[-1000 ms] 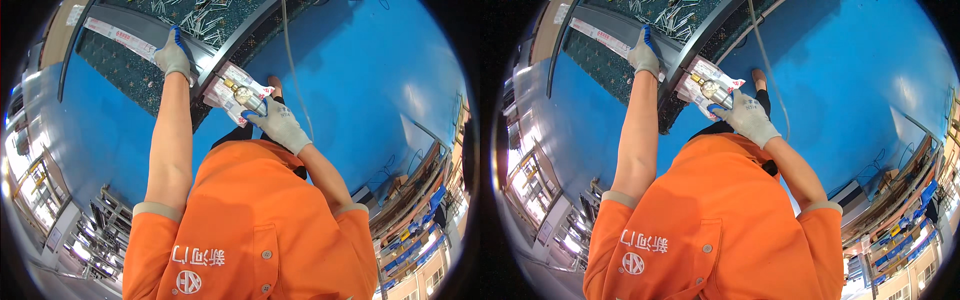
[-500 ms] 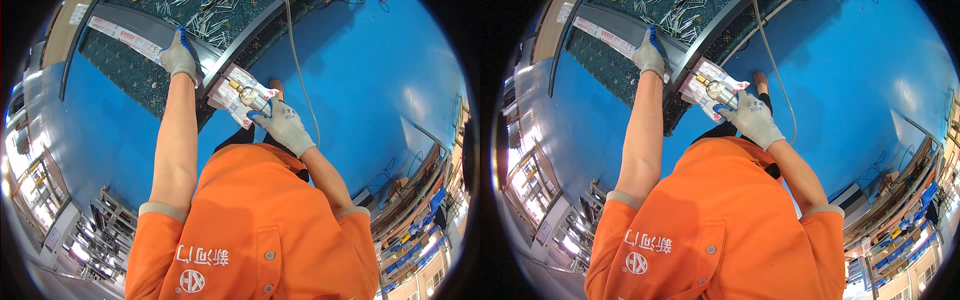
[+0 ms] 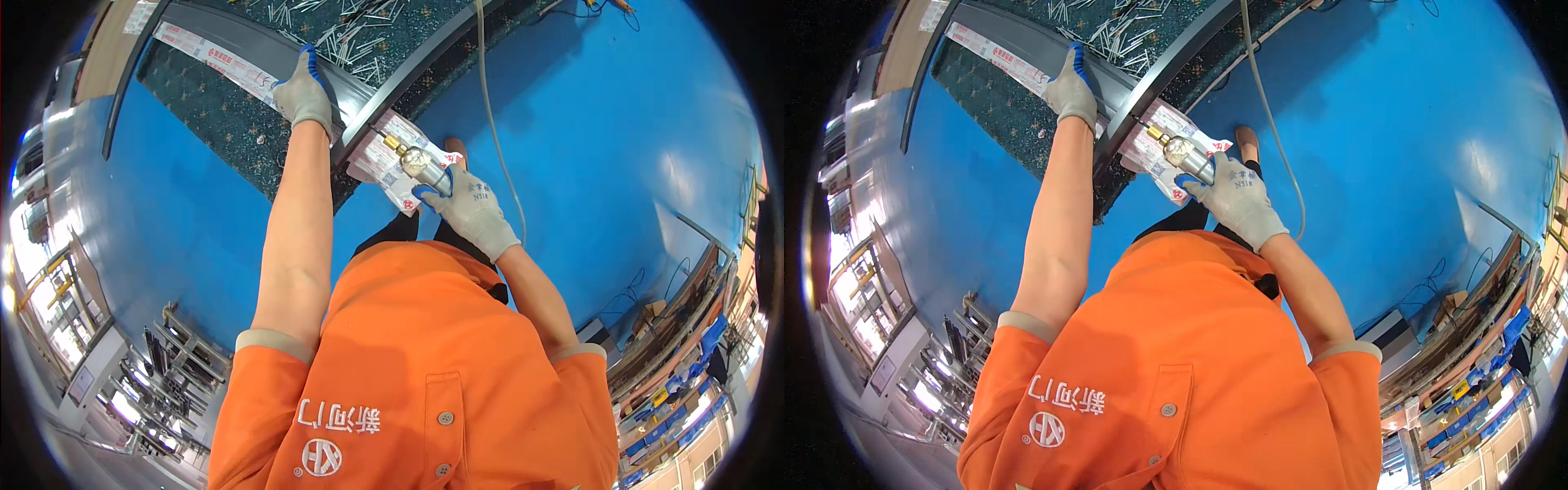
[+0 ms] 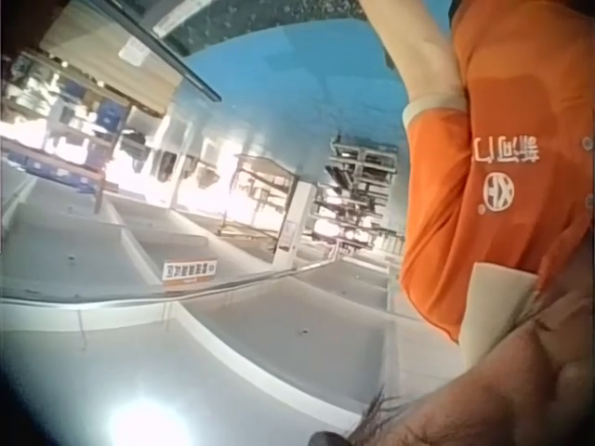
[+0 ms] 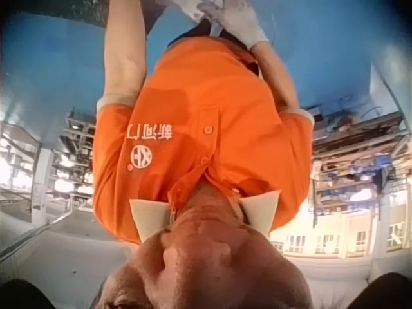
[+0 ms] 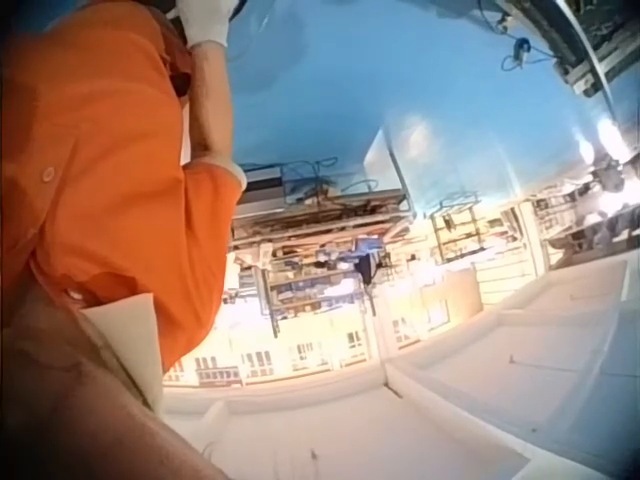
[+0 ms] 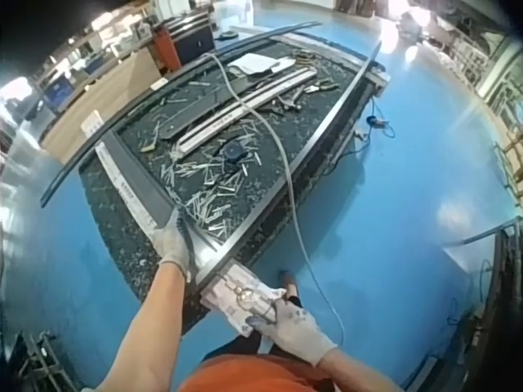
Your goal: The person is assembling a metal frame by positioning components and securing them using a pneumatic tool.
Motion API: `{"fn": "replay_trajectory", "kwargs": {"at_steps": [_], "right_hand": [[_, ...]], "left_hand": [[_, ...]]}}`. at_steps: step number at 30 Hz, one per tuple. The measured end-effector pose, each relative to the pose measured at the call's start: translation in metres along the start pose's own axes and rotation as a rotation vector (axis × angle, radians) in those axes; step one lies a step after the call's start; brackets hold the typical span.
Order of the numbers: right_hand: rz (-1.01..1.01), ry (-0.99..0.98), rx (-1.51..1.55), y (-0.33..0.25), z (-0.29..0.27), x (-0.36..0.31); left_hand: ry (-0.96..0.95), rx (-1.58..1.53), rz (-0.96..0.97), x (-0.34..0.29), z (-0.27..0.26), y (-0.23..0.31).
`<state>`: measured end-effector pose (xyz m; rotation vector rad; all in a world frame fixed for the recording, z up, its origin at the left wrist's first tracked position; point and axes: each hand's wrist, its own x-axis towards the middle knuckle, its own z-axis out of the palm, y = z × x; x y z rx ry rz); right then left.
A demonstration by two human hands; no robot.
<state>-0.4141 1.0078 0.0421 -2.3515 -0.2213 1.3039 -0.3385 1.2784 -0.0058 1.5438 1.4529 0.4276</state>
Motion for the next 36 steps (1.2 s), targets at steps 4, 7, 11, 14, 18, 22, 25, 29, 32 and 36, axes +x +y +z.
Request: {"fn": "replay_trajectory", "kwargs": {"at_steps": [4,7,11,14,18,22,25,29,32,36], "right_hand": [[0.008,-0.001,-0.005,0.004,0.004,0.002],[-0.004,0.017,-0.009,0.006,0.007,0.002],[-0.009,0.039,-0.025,0.0,0.003,-0.003],[-0.017,0.036,-0.01,0.003,0.002,-0.002],[-0.035,0.055,-0.012,0.009,0.007,0.001],[-0.067,0.123,-0.06,0.014,0.014,0.005],[-0.095,0.141,0.01,0.016,0.014,0.005],[-0.159,0.246,0.007,0.025,0.027,0.007],[-0.243,0.368,0.007,0.029,0.029,0.005],[-0.276,0.261,0.249,0.035,0.023,-0.003]], "left_hand": [[-0.008,-0.012,-0.006,-0.003,-0.001,0.003],[-0.012,-0.025,-0.009,-0.008,-0.001,0.005],[0.008,-0.018,-0.005,-0.008,-0.002,0.005],[0.016,-0.02,-0.012,-0.012,-0.002,0.008],[0.028,-0.018,-0.024,-0.013,-0.002,0.009],[0.037,-0.003,-0.034,-0.009,-0.003,0.007],[0.039,0.017,-0.027,-0.008,-0.002,0.007],[0.014,0.001,-0.034,-0.006,-0.002,0.003],[-0.004,-0.048,-0.053,-0.001,-0.002,-0.002],[0.012,0.003,-0.058,0.006,-0.001,-0.008]]}}
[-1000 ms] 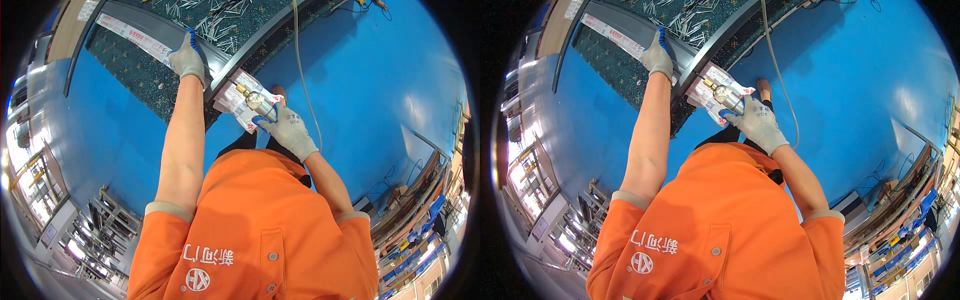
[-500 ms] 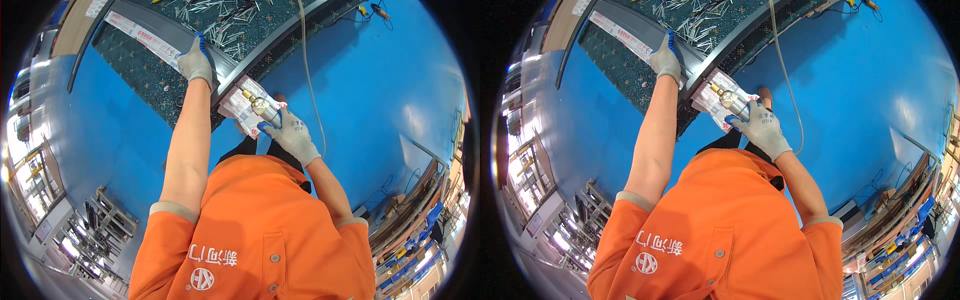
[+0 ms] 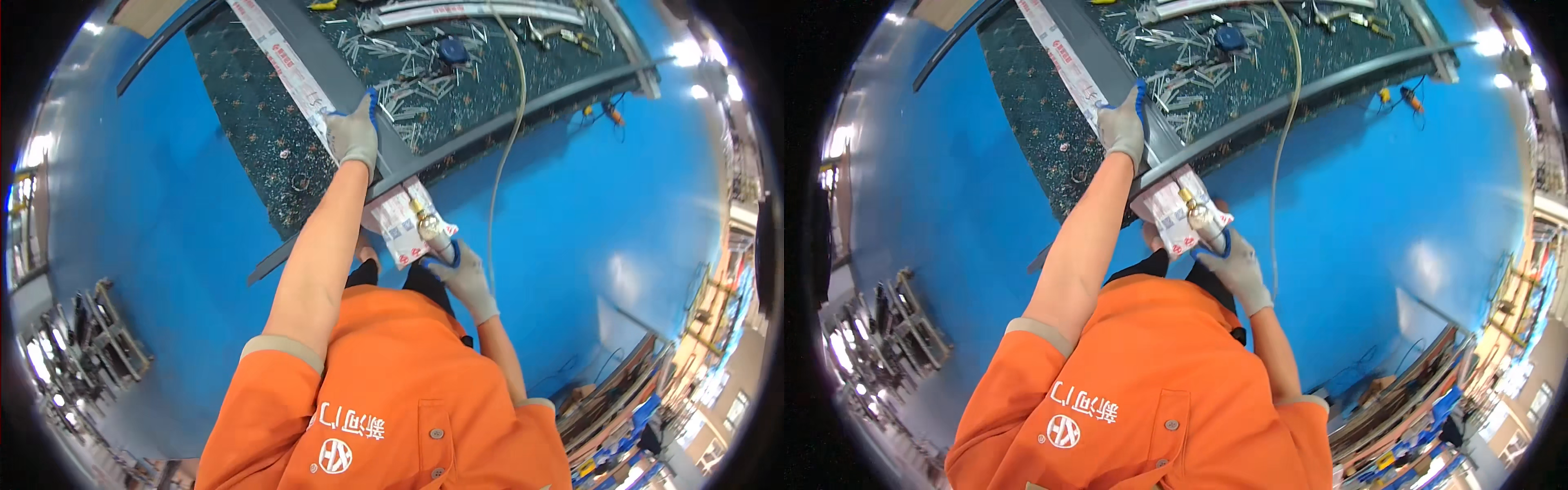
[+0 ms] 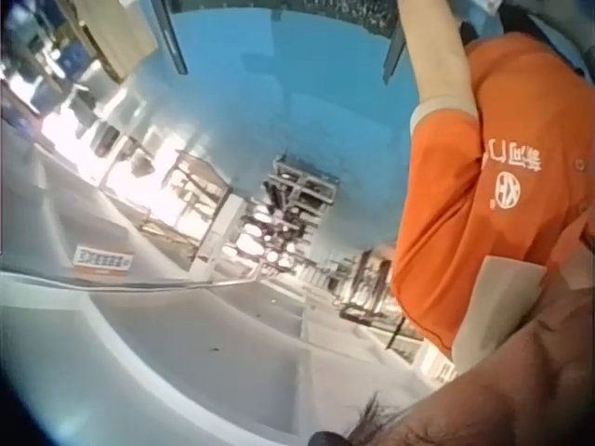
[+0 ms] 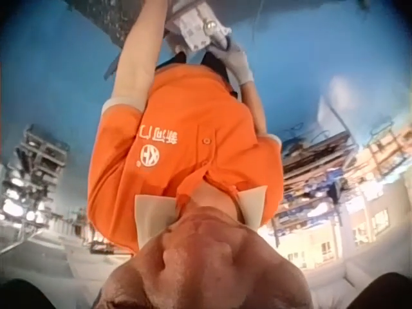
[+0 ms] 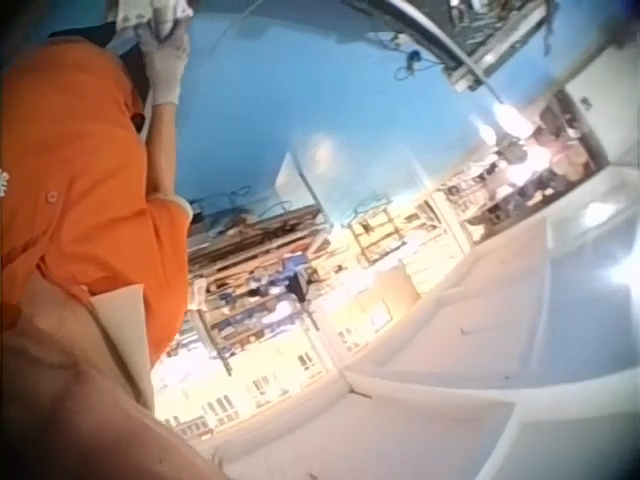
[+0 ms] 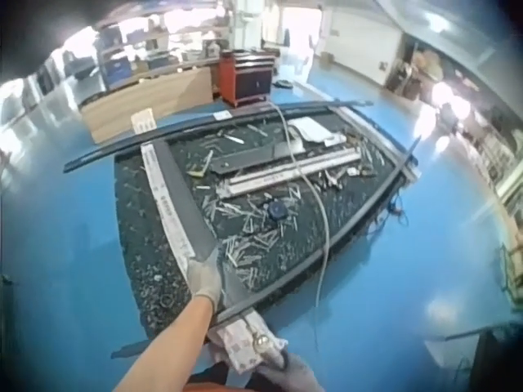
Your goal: The person is assembling a metal frame by positioning components and securing them using a pneumatic tool.
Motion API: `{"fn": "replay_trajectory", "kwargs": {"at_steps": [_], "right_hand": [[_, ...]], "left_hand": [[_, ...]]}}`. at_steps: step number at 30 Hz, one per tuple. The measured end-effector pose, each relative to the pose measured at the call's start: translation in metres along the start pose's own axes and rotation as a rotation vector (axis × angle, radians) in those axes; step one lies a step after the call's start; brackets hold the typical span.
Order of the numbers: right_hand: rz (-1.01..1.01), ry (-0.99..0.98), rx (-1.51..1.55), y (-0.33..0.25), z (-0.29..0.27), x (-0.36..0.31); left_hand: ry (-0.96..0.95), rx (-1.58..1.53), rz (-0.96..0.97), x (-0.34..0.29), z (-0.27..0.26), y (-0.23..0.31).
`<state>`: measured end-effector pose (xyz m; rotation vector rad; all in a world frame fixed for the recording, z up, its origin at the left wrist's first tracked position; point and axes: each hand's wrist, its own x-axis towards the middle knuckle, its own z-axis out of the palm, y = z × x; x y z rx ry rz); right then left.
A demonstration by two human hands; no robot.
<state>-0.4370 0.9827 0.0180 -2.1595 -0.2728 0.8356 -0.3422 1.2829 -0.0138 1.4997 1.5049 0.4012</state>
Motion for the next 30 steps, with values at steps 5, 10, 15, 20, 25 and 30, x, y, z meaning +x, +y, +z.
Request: {"fn": "replay_trajectory", "kwargs": {"at_steps": [5,10,15,20,25,30], "right_hand": [[0.05,0.034,-0.425,0.007,-0.018,-0.024],[-0.266,0.004,-1.081,-0.058,-0.122,-0.017],[-0.753,0.078,-1.551,-0.168,-0.239,0.095],[-0.849,-0.133,-1.523,-0.192,-0.275,0.272],[-0.825,-0.331,-1.367,-0.136,-0.222,0.376],[-1.153,-0.258,-1.519,-0.13,-0.178,0.387]], "left_hand": [[0.05,0.07,-0.045,-0.001,0.007,0.001],[-0.056,0.056,-0.073,0.008,0.005,-0.009],[-0.038,0.087,-0.004,0.019,0.001,-0.029],[-0.135,0.45,0.056,-0.009,-0.046,0.007],[0.074,0.461,0.509,-0.083,-0.076,-0.041],[0.036,0.733,0.618,-0.117,-0.056,-0.066]]}}
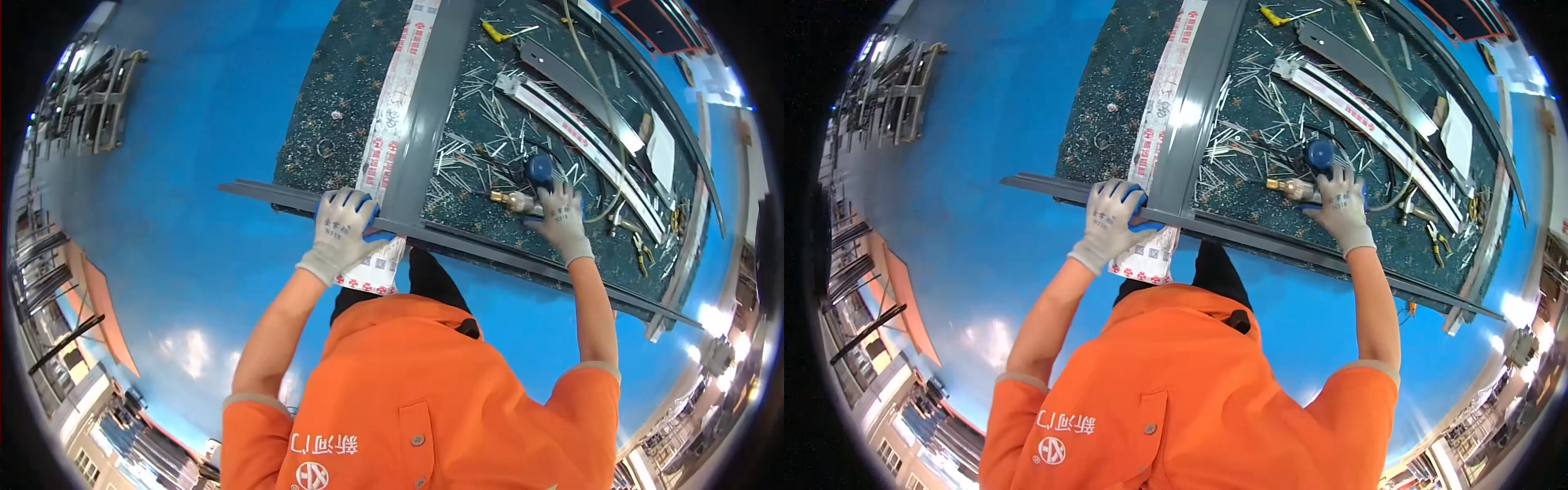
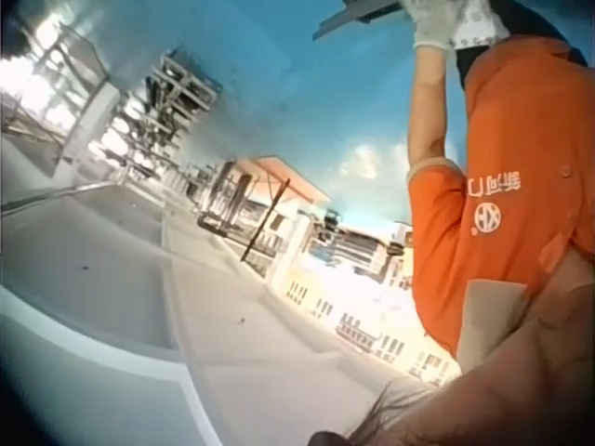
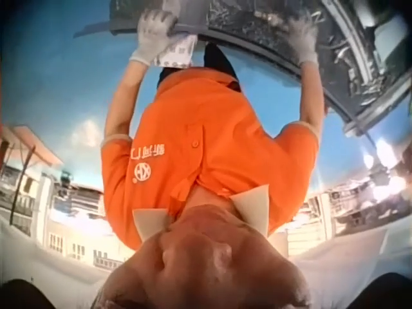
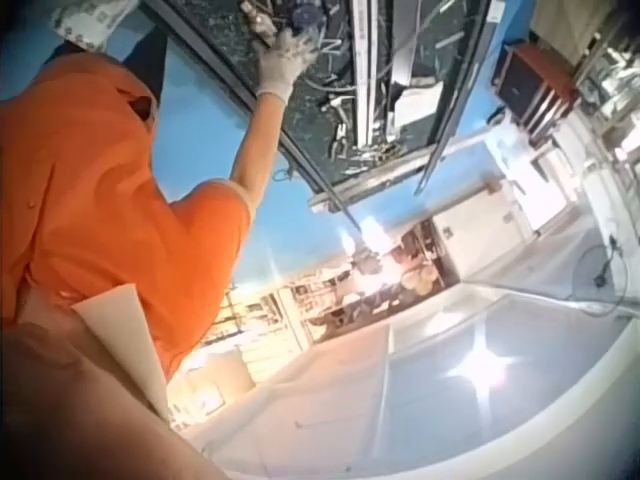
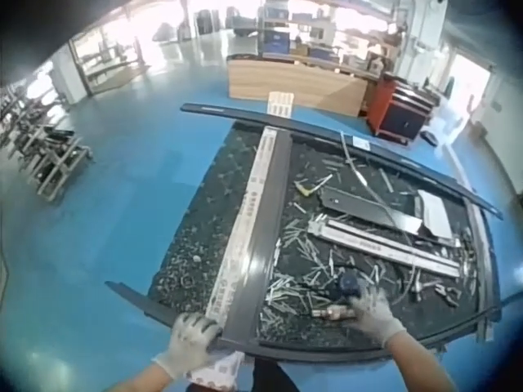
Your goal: The person is assembling a metal frame by positioning components and securing them using a pneumatic tool.
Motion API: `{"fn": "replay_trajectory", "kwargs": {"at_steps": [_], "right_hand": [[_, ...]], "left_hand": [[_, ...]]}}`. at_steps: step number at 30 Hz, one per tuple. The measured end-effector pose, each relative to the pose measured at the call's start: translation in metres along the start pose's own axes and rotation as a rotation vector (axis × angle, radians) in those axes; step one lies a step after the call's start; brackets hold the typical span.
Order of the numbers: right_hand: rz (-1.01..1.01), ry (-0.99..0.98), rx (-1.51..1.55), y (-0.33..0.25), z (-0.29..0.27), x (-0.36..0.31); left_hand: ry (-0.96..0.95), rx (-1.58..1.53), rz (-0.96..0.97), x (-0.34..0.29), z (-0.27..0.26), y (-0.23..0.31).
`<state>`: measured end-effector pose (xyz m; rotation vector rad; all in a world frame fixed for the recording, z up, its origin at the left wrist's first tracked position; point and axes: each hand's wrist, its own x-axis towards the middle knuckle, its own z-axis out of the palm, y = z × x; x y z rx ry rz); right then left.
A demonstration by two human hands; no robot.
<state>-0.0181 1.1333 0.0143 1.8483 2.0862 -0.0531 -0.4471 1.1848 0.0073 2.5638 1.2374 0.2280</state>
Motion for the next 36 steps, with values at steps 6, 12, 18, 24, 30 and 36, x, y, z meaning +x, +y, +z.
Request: {"fn": "replay_trajectory", "kwargs": {"at_steps": [6,12,18,24,30,36], "right_hand": [[0.433,-0.069,1.573,-0.093,-0.05,0.123],[0.523,0.009,1.961,-0.162,-0.045,0.167],[0.535,0.11,2.12,-0.173,-0.069,0.155],[0.581,0.195,2.059,-0.187,-0.068,0.153],[0.528,0.184,2.056,-0.182,-0.06,0.151],[0.553,0.217,2.068,-0.187,-0.061,0.153]], "left_hand": [[0.116,0.0,0.062,0.002,0.015,-0.002],[0.11,0.01,0.066,0.003,0.01,-0.006],[0.147,0.017,0.075,-0.01,0.02,-0.003],[0.154,0.05,0.101,-0.013,0.021,-0.002],[0.192,0.068,0.141,-0.011,0.015,-0.001],[0.177,0.091,0.061,-0.017,0.02,0.002]]}}
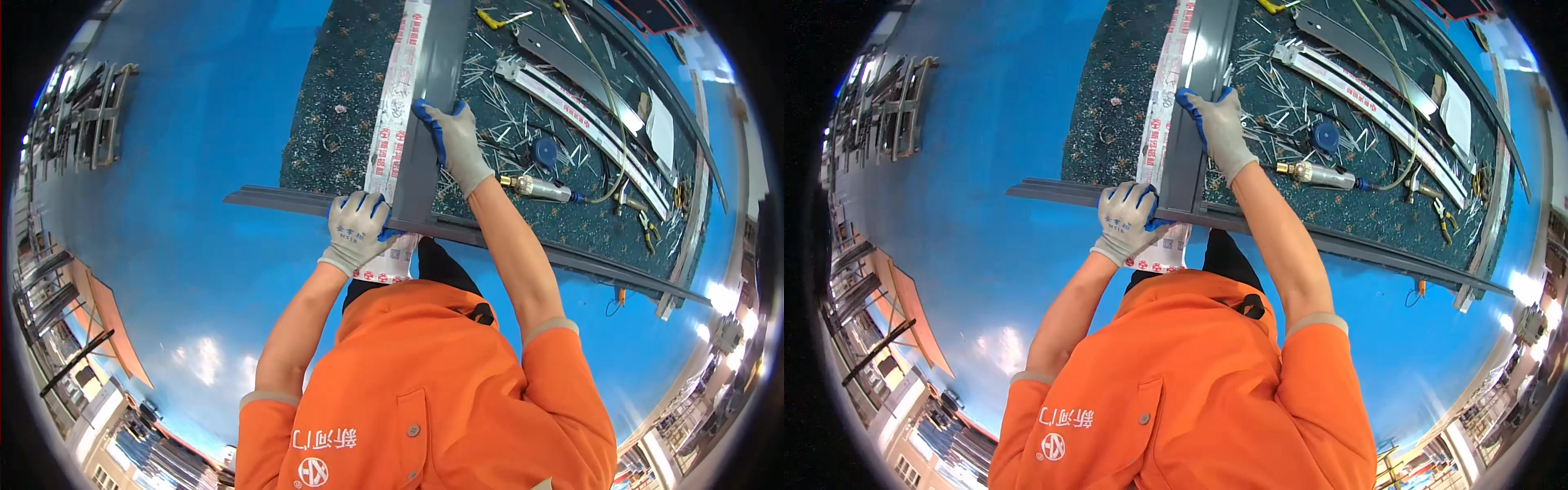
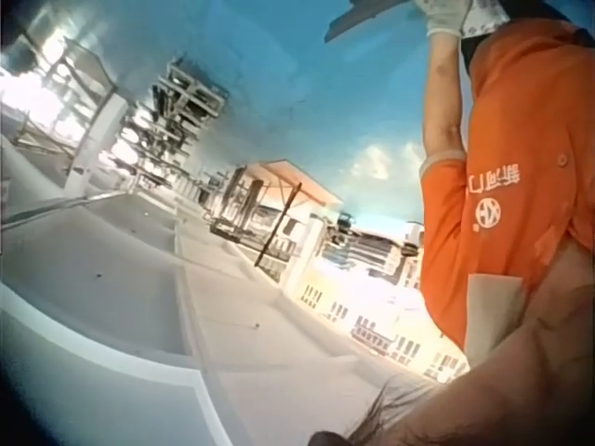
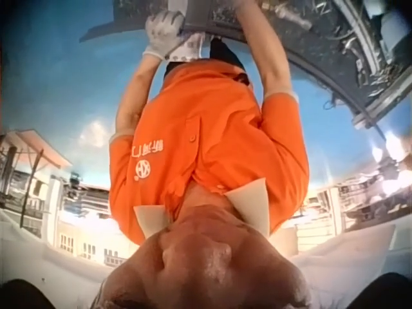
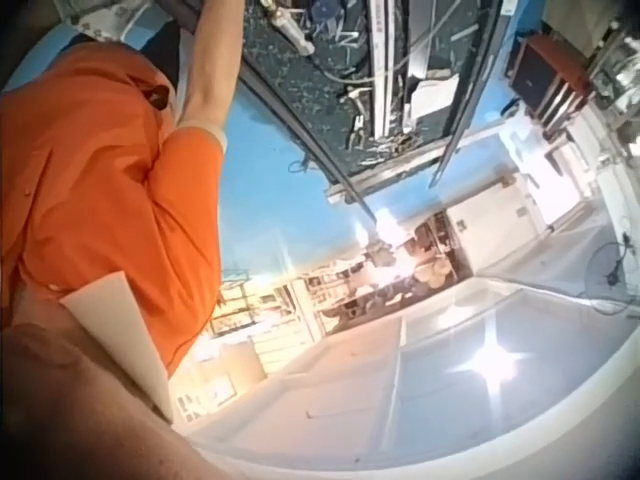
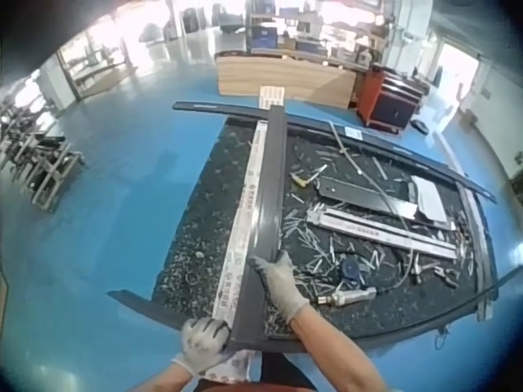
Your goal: The person is assembling a metal frame by positioning components and securing them using a pneumatic tool.
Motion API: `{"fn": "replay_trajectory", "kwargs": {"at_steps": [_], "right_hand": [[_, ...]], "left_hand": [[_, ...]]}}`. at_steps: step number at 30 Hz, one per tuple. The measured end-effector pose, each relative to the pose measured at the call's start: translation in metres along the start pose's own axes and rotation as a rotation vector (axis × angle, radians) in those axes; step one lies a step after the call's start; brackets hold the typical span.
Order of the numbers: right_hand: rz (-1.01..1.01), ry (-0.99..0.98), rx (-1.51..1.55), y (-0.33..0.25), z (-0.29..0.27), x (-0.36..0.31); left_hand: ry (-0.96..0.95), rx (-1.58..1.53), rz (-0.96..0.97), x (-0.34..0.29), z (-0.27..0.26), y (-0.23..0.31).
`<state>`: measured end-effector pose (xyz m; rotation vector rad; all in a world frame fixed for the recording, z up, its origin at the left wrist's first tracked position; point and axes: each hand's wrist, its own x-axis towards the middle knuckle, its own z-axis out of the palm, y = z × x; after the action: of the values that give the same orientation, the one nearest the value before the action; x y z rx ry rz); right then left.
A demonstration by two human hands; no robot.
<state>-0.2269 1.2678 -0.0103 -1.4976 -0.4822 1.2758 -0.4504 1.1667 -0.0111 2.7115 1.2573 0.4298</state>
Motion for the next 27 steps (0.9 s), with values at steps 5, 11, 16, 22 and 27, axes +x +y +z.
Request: {"fn": "replay_trajectory", "kwargs": {"at_steps": [5,11,16,22,27], "right_hand": [[0.016,0.003,0.181,-0.023,0.003,-0.018],[-0.345,0.005,0.084,-0.08,0.008,-0.045],[-0.606,-0.049,0.172,-0.137,0.026,-0.069],[-0.833,0.013,0.007,-0.142,0.027,-0.102],[-0.993,0.135,-0.415,-0.123,0.05,-0.097]], "left_hand": [[-0.071,-0.051,-0.082,0.0,-0.007,0.005],[-0.122,-0.185,-0.077,0.013,-0.028,-0.014],[-0.18,-0.138,-0.019,0.049,-0.021,-0.038],[0.058,-0.583,-0.088,0.073,-0.05,-0.035],[0.218,-1.368,-0.257,0.097,-0.112,-0.017]]}}
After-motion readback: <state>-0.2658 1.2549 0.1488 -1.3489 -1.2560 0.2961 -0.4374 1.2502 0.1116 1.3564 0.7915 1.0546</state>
